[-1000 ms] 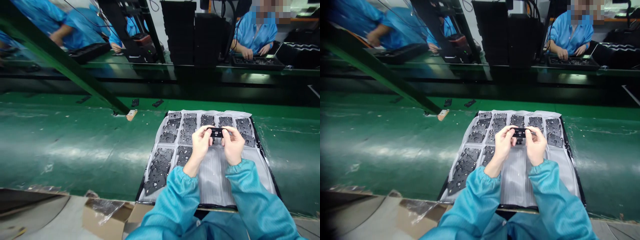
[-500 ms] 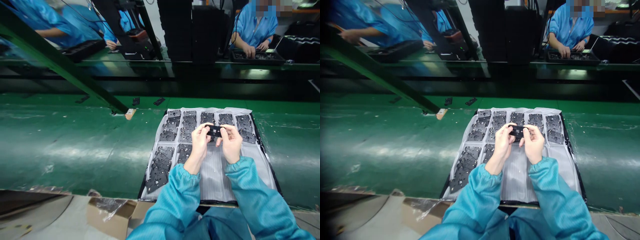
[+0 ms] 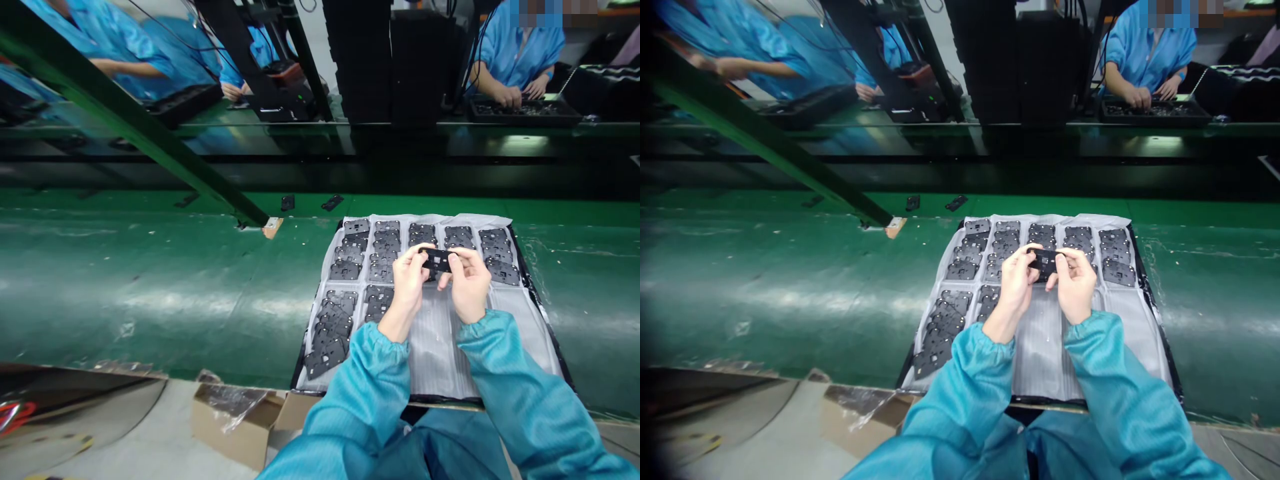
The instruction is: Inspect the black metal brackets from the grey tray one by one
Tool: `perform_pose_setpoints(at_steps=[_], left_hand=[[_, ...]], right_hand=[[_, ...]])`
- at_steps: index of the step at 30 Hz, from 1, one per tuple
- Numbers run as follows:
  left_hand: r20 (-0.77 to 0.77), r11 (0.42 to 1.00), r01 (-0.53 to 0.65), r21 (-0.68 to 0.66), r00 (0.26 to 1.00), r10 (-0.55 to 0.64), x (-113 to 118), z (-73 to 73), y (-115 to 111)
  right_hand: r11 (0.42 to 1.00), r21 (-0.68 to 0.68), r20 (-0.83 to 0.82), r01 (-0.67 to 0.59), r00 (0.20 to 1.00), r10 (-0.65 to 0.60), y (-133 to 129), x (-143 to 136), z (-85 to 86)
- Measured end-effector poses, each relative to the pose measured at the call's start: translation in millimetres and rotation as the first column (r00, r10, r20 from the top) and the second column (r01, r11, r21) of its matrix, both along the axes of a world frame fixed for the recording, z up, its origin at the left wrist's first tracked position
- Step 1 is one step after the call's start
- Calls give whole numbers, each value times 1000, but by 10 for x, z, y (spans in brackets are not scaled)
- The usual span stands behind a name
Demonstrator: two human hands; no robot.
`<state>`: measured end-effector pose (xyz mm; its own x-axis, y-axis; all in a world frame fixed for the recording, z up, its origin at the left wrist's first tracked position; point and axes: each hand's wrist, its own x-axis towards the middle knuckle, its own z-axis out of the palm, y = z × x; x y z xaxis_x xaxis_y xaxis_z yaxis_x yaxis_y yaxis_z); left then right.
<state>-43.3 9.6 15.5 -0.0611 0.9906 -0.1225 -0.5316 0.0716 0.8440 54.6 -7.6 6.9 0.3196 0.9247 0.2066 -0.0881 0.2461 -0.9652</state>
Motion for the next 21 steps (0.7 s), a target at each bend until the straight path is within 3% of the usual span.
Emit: perform_pose_setpoints(at_steps=[5, 11, 21], left_hand=[[21, 999, 32, 4, 999, -32, 11, 27, -11], [-68, 993, 100, 69, 993, -95, -46, 64, -12], [-237, 988, -53, 147, 968, 87, -55, 47, -2]], right_hand=[[1000, 8, -9, -2, 1000, 3, 19, 18, 2], [999, 0, -7, 48, 999, -48, 60, 53, -4], [1000, -11, 14, 0, 1000, 0, 18, 41, 47]])
